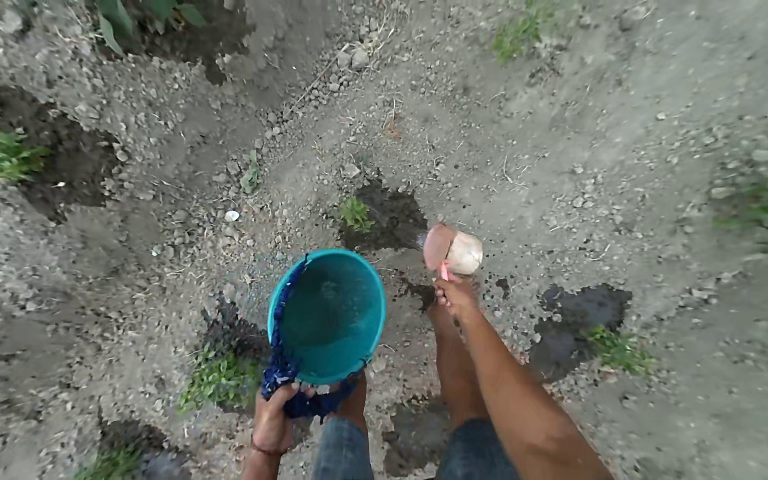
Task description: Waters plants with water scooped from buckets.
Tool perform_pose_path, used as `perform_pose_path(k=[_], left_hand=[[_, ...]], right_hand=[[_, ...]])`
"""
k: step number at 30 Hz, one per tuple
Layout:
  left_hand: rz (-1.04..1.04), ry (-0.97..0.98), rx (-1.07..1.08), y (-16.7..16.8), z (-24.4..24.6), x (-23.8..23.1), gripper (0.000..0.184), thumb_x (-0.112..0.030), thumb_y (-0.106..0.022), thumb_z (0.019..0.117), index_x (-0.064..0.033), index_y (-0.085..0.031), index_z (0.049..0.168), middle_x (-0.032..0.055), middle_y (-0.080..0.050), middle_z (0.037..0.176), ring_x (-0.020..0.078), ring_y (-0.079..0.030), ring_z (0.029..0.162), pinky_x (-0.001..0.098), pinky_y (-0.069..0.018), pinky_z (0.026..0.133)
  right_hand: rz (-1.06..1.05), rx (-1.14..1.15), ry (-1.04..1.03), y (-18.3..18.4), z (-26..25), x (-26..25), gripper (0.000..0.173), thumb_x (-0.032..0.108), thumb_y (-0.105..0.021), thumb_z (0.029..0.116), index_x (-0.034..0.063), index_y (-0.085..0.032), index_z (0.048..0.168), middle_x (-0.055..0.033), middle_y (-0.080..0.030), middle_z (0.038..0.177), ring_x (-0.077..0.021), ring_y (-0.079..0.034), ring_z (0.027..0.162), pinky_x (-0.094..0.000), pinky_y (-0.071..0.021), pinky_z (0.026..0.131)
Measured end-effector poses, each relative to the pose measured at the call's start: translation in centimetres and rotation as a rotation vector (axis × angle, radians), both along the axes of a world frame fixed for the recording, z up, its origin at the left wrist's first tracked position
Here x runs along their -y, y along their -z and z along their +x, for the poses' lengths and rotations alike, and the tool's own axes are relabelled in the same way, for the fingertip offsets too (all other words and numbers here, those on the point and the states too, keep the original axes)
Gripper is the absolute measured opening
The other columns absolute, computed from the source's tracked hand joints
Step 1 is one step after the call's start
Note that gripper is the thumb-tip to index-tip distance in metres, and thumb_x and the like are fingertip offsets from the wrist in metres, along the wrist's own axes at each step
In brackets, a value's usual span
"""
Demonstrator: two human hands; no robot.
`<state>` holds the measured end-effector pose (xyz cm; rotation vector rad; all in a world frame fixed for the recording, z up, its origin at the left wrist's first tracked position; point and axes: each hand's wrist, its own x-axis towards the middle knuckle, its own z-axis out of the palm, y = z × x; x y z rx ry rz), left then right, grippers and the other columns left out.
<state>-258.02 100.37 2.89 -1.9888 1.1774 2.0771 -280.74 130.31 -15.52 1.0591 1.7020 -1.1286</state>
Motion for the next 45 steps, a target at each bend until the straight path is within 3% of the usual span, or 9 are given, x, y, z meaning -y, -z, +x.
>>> perform_pose_path(k=[5,10,12,15,17,22,26,33,45], left_hand=[[0.003,0.149,0.040,-1.9,-4.2,-5.0,0.044,-0.006,-0.065,0.0671,-0.0011,-0.058,0.110,0.0036,-0.072,0.078,0.0165,-0.071,0.063,0.0351,-0.0621,0.059],[0.028,0.282,0.035,-2.9,-8.7,-10.8,0.066,-0.008,-0.067,0.0659,0.0025,-0.053,0.129,0.0039,-0.073,0.089,0.0154,-0.072,0.071,0.0342,-0.0627,0.064],[0.025,0.309,0.047,-3.9,-11.3,-13.4,0.064,-0.008,-0.067,0.0656,0.0022,-0.054,0.127,0.0045,-0.073,0.087,0.0157,-0.072,0.070,0.0339,-0.0625,0.063],[0.033,0.353,0.032,-6.4,-15.1,-17.5,0.067,-0.004,-0.065,0.0666,0.0037,-0.049,0.132,0.0058,-0.073,0.087,0.0161,-0.072,0.070,0.0346,-0.0625,0.063],[0.046,0.411,-0.005,-8.2,-17.5,-20.2,0.050,0.002,-0.060,0.0722,0.0007,-0.054,0.122,0.0039,-0.074,0.085,0.0157,-0.073,0.070,0.0350,-0.0632,0.065],[0.100,0.569,-0.131,-11.0,-23.6,-26.2,0.034,0.003,-0.056,0.0797,-0.0050,-0.060,0.113,0.0026,-0.077,0.083,0.0162,-0.074,0.071,0.0358,-0.0637,0.069],[0.088,0.551,-0.131,-10.8,-30.5,-30.5,0.027,0.000,-0.059,0.0772,-0.0036,-0.062,0.104,0.0063,-0.075,0.078,0.0201,-0.073,0.065,0.0398,-0.0635,0.062],[0.124,0.506,-0.123,-6.4,-39.9,-35.4,0.037,-0.004,-0.057,0.0770,0.0001,-0.052,0.114,0.0116,-0.070,0.080,0.0241,-0.071,0.064,0.0432,-0.0624,0.057],[0.007,0.387,-0.119,0.8,-52.4,-32.9,0.027,-0.003,-0.050,0.0846,-0.0027,-0.052,0.111,0.0083,-0.069,0.076,0.0207,-0.070,0.062,0.0401,-0.0615,0.056]], right_hand=[[0.059,-0.074,-0.172,-2.6,0.3,-3.1,0.040,0.009,-0.065,0.0980,-0.0013,-0.058,0.136,-0.0155,-0.063,0.093,-0.0168,-0.053,0.063,-0.0347,-0.0476,0.056],[-0.403,-0.162,0.182,-9.6,1.9,-11.1,0.022,0.010,-0.050,0.0974,0.0060,-0.058,0.117,0.0074,-0.056,0.064,0.0008,-0.043,0.044,-0.0172,-0.0373,0.040],[-0.448,-0.161,-0.119,-12.0,1.8,-15.3,0.014,0.011,-0.061,0.0862,0.0059,-0.068,0.098,0.0052,-0.061,0.063,-0.0028,-0.051,0.047,-0.0209,-0.0457,0.045],[-0.380,-0.135,-1.001,-13.7,-1.7,-18.4,0.036,0.023,-0.062,0.1008,0.0169,-0.069,0.135,-0.0185,-0.074,0.116,-0.0322,-0.071,0.106,-0.0522,-0.0541,0.100],[-0.288,-0.263,-1.364,-12.9,-4.2,-18.6,0.048,0.019,-0.047,0.1077,0.0318,-0.050,0.153,-0.0272,-0.068,0.123,-0.0484,-0.068,0.106,-0.0672,-0.0531,0.091],[-0.203,-0.307,-1.537,-8.9,-12.6,-21.0,0.049,0.002,-0.041,0.1055,0.0113,-0.048,0.153,-0.0367,-0.057,0.131,-0.0562,-0.062,0.111,-0.0677,-0.0512,0.091],[-0.376,-0.093,-1.176,-9.3,-14.0,-24.7,0.033,0.011,-0.060,0.0990,-0.0019,-0.065,0.129,-0.0319,-0.066,0.120,-0.0493,-0.063,0.114,-0.0677,-0.0481,0.098],[-0.962,0.151,0.118,-8.5,-15.3,-32.5,0.018,0.012,-0.048,0.1030,0.0111,-0.058,0.118,0.0075,-0.053,0.070,0.0021,-0.038,0.045,-0.0139,-0.0319,0.039],[-0.938,-0.145,0.265,-10.3,-29.5,-33.4,0.016,0.012,-0.057,0.0906,0.0133,-0.062,0.106,0.0083,-0.056,0.067,0.0028,-0.041,0.044,-0.0135,-0.0334,0.038]])
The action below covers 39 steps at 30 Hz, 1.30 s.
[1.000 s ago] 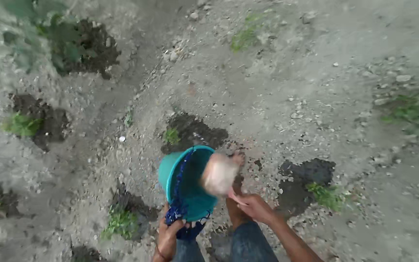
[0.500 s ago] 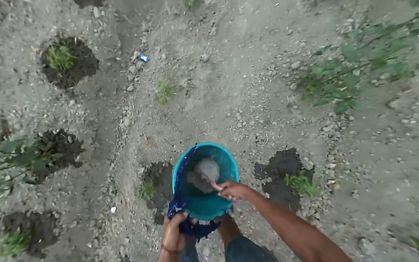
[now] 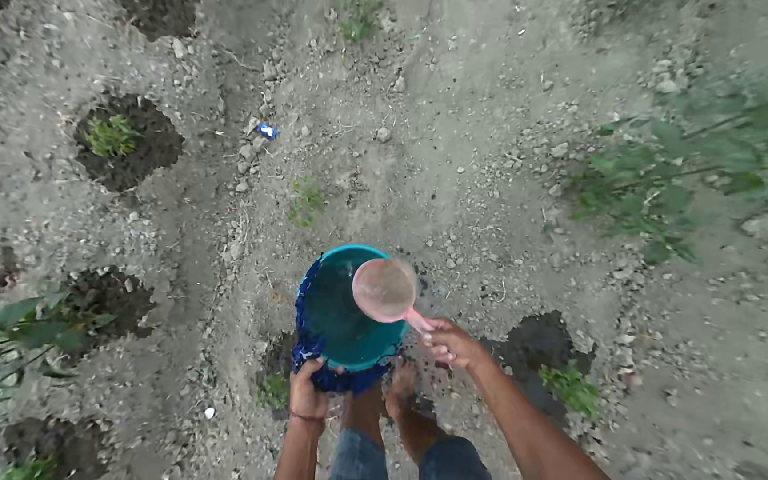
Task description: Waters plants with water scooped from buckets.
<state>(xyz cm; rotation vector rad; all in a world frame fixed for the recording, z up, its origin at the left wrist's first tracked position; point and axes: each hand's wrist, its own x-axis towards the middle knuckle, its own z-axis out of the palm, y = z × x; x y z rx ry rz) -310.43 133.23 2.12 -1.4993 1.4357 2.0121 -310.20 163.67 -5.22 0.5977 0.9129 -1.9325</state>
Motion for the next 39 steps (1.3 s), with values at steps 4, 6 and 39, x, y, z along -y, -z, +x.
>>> perform_pose_path(k=[4,6,39], left_hand=[[-0.105,0.025,0.042,1.1,-2.8,3.9,0.039,-0.003,-0.055,0.0794,-0.0025,-0.050,0.118,0.0065,-0.070,0.082,0.0180,-0.070,0.066,0.0377,-0.0621,0.057],[-0.147,0.036,0.051,1.2,-4.2,6.0,0.042,-0.004,-0.056,0.0773,-0.0030,-0.050,0.119,0.0049,-0.069,0.084,0.0168,-0.071,0.068,0.0375,-0.0623,0.058],[-0.091,0.083,0.144,-0.6,-11.6,-0.4,0.034,-0.003,-0.060,0.0714,0.0001,-0.057,0.106,0.0062,-0.071,0.076,0.0175,-0.070,0.061,0.0357,-0.0618,0.057]], right_hand=[[0.166,0.031,0.088,4.0,-8.0,1.1,0.022,0.006,-0.049,0.0974,0.0080,-0.056,0.118,0.0056,-0.057,0.072,0.0015,-0.042,0.046,-0.0140,-0.0346,0.039],[0.282,0.059,0.096,6.6,-12.2,1.9,0.023,0.004,-0.046,0.1028,0.0052,-0.053,0.125,0.0040,-0.056,0.074,0.0008,-0.042,0.047,-0.0145,-0.0351,0.041],[1.098,-0.441,-0.269,4.1,-15.7,1.0,0.038,0.018,-0.064,0.0980,-0.0054,-0.068,0.128,-0.0235,-0.074,0.104,-0.0332,-0.072,0.095,-0.0512,-0.0560,0.092]])
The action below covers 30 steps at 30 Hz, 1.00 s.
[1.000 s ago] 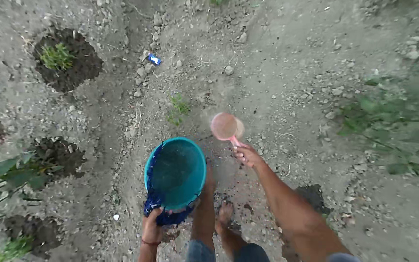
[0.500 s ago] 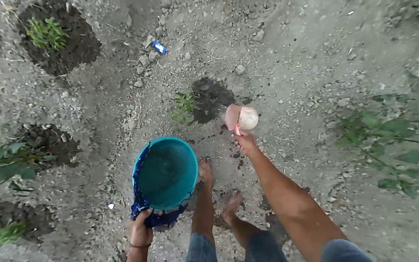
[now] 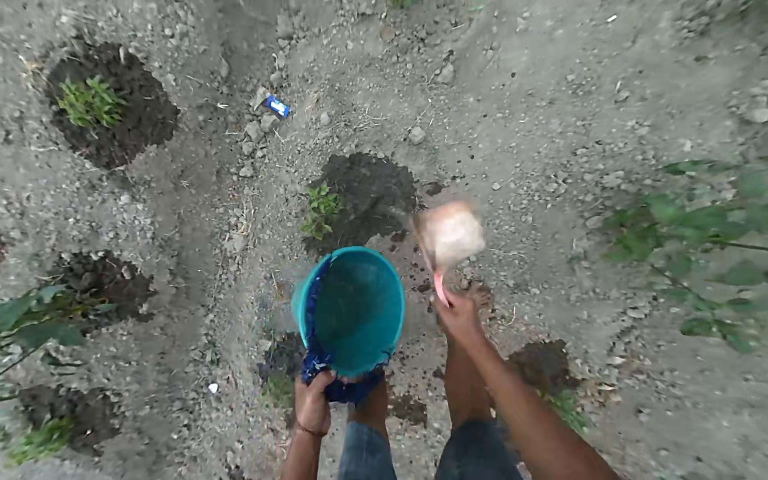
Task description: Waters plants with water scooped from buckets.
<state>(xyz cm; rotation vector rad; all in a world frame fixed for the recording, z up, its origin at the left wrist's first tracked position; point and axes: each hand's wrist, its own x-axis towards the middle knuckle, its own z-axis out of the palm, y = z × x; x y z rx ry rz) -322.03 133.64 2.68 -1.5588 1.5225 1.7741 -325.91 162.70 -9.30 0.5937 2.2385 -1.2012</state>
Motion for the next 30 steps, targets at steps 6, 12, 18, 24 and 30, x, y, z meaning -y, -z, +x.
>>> perform_pose_path(k=[6,12,18,24,30], left_hand=[[0.059,0.262,-0.023,-3.1,-1.2,-8.5,0.067,-0.003,-0.064,0.0676,0.0043,-0.047,0.132,0.0052,-0.071,0.085,0.0148,-0.071,0.069,0.0336,-0.0624,0.063],[0.137,0.489,-0.115,-6.7,-3.7,-16.5,0.040,0.004,-0.056,0.0770,-0.0013,-0.057,0.117,0.0018,-0.075,0.082,0.0159,-0.073,0.068,0.0359,-0.0635,0.063],[0.159,0.548,-0.097,-5.7,-6.7,-26.1,0.032,0.002,-0.055,0.0757,-0.0024,-0.056,0.108,0.0039,-0.072,0.078,0.0183,-0.071,0.062,0.0394,-0.0634,0.057],[0.194,0.609,-0.090,-2.7,-7.3,-31.6,0.030,-0.003,-0.060,0.0734,-0.0044,-0.060,0.103,0.0047,-0.072,0.074,0.0187,-0.071,0.061,0.0410,-0.0627,0.057],[0.132,0.667,-0.095,1.2,-8.9,-35.4,0.031,-0.006,-0.057,0.0743,-0.0041,-0.057,0.106,0.0051,-0.071,0.074,0.0189,-0.070,0.060,0.0398,-0.0618,0.055]], right_hand=[[0.046,-0.038,-0.729,-1.7,4.3,-6.1,0.047,0.013,-0.050,0.1052,0.0275,-0.056,0.149,-0.0268,-0.069,0.111,-0.0457,-0.071,0.089,-0.0611,-0.0589,0.077],[0.054,0.185,-0.757,1.7,-1.3,-11.5,0.037,0.010,-0.038,0.1087,-0.0056,-0.054,0.139,-0.0356,-0.059,0.129,-0.0536,-0.061,0.116,-0.0649,-0.0509,0.095],[-0.552,0.418,-0.119,3.5,4.1,-17.0,0.025,0.018,-0.065,0.0997,-0.0033,-0.069,0.113,-0.0147,-0.064,0.082,-0.0236,-0.060,0.068,-0.0435,-0.0519,0.064],[-1.227,0.412,0.548,2.3,10.7,-24.9,0.025,0.010,-0.045,0.1005,0.0087,-0.060,0.121,0.0091,-0.052,0.067,0.0028,-0.038,0.045,-0.0143,-0.0329,0.041],[-1.310,0.174,0.837,-2.3,17.8,-27.7,0.016,0.031,-0.072,0.0810,0.0217,-0.066,0.093,0.0115,-0.057,0.066,0.0036,-0.041,0.044,-0.0144,-0.0330,0.040]])
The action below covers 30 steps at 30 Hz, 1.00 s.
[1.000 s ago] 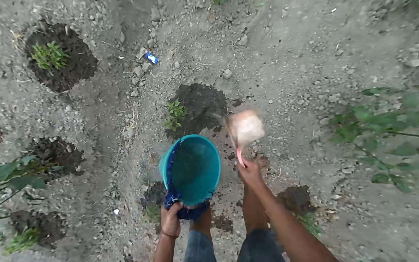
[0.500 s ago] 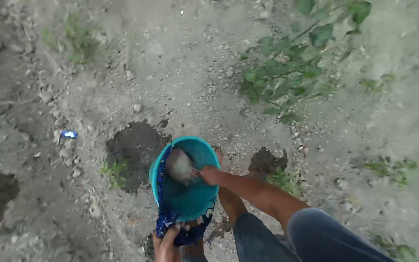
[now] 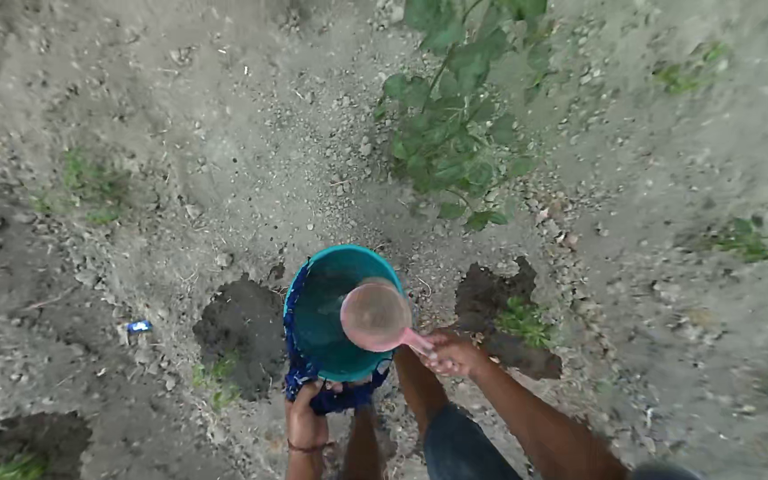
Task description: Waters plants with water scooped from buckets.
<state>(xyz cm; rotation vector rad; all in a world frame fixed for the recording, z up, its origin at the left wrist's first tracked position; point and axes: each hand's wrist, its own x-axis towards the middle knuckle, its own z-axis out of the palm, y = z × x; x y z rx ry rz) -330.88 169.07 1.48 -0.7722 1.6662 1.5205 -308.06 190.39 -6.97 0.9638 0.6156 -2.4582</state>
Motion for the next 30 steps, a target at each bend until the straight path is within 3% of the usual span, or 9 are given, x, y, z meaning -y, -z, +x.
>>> perform_pose_path(k=[2,4,7,9,12,16,21,26,30], left_hand=[[-0.042,0.009,-0.004,0.2,-0.5,-1.5,0.030,-0.006,-0.056,0.0756,-0.0051,-0.056,0.105,0.0037,-0.070,0.073,0.0173,-0.069,0.059,0.0387,-0.0615,0.054],[-0.088,0.008,-0.021,0.2,-1.0,-2.7,0.029,-0.005,-0.054,0.0760,-0.0048,-0.055,0.105,0.0038,-0.069,0.073,0.0178,-0.068,0.058,0.0394,-0.0611,0.052],[-0.114,-0.014,-0.048,-0.5,-1.8,-3.2,0.027,-0.005,-0.052,0.0793,-0.0054,-0.055,0.106,0.0034,-0.069,0.074,0.0173,-0.070,0.060,0.0376,-0.0614,0.054],[-0.121,-0.052,-0.067,-1.2,-2.5,-3.2,0.023,-0.005,-0.050,0.0828,-0.0056,-0.054,0.105,0.0035,-0.069,0.073,0.0171,-0.069,0.060,0.0367,-0.0613,0.054],[-0.122,-0.078,-0.095,-1.9,-4.0,-2.5,0.022,-0.006,-0.049,0.0823,-0.0071,-0.055,0.104,0.0028,-0.069,0.074,0.0168,-0.070,0.061,0.0372,-0.0616,0.055],[-0.110,-0.087,-0.094,-2.1,-6.0,-1.7,0.022,-0.008,-0.049,0.0830,-0.0075,-0.055,0.104,0.0029,-0.069,0.072,0.0171,-0.069,0.060,0.0381,-0.0619,0.055],[-0.110,-0.096,-0.086,-1.3,-9.5,-2.1,0.026,-0.006,-0.051,0.0826,-0.0062,-0.054,0.108,0.0038,-0.069,0.077,0.0174,-0.070,0.063,0.0388,-0.0619,0.056],[-0.197,-0.080,-0.055,-1.4,-13.5,-2.4,0.024,-0.004,-0.051,0.0844,-0.0055,-0.053,0.108,0.0022,-0.065,0.077,0.0139,-0.067,0.064,0.0353,-0.0604,0.058],[-0.222,-0.067,-0.057,-1.5,-16.7,-2.4,0.025,-0.003,-0.055,0.0805,-0.0065,-0.055,0.105,0.0004,-0.064,0.078,0.0081,-0.065,0.067,0.0278,-0.0569,0.059]], right_hand=[[-0.024,0.018,0.196,-0.5,1.5,-0.4,0.023,0.036,-0.082,0.0763,0.0229,-0.069,0.091,0.0108,-0.058,0.066,0.0040,-0.042,0.045,-0.0134,-0.0335,0.040],[-0.031,0.084,0.426,-0.8,1.6,-1.0,0.024,0.028,-0.079,0.0780,0.0196,-0.067,0.097,0.0085,-0.060,0.067,0.0032,-0.044,0.044,-0.0127,-0.0354,0.038],[-0.023,0.146,0.717,0.6,-0.6,-3.1,0.014,0.015,-0.053,0.0955,0.0151,-0.057,0.109,0.0066,-0.060,0.072,0.0035,-0.045,0.043,-0.0107,-0.0381,0.038],[-0.035,0.220,0.871,2.5,-3.3,-5.8,0.020,0.014,-0.032,0.1078,0.0132,-0.051,0.109,0.0061,-0.058,0.070,0.0035,-0.046,0.043,-0.0098,-0.0394,0.038],[-0.008,0.350,1.055,5.6,-7.9,-10.5,0.025,0.019,-0.028,0.1108,0.0126,-0.050,0.101,0.0066,-0.054,0.064,0.0029,-0.043,0.039,-0.0101,-0.0378,0.036],[0.039,0.468,1.148,7.5,-12.6,-15.9,0.021,0.017,-0.036,0.1092,0.0125,-0.049,0.094,0.0068,-0.048,0.059,0.0024,-0.041,0.038,-0.0107,-0.0362,0.035],[0.110,0.626,1.203,7.0,-16.7,-19.7,0.022,0.015,-0.039,0.1077,0.0130,-0.046,0.087,0.0059,-0.042,0.056,0.0006,-0.037,0.037,-0.0116,-0.0343,0.035],[0.178,0.775,1.195,5.9,-20.0,-20.9,0.019,0.012,-0.041,0.1060,0.0134,-0.045,0.087,0.0048,-0.041,0.058,-0.0010,-0.036,0.039,-0.0129,-0.0344,0.036],[0.228,0.863,1.142,6.7,-20.4,-20.3,0.015,0.008,-0.042,0.1038,0.0130,-0.044,0.090,0.0036,-0.041,0.060,-0.0024,-0.037,0.040,-0.0144,-0.0360,0.037]])
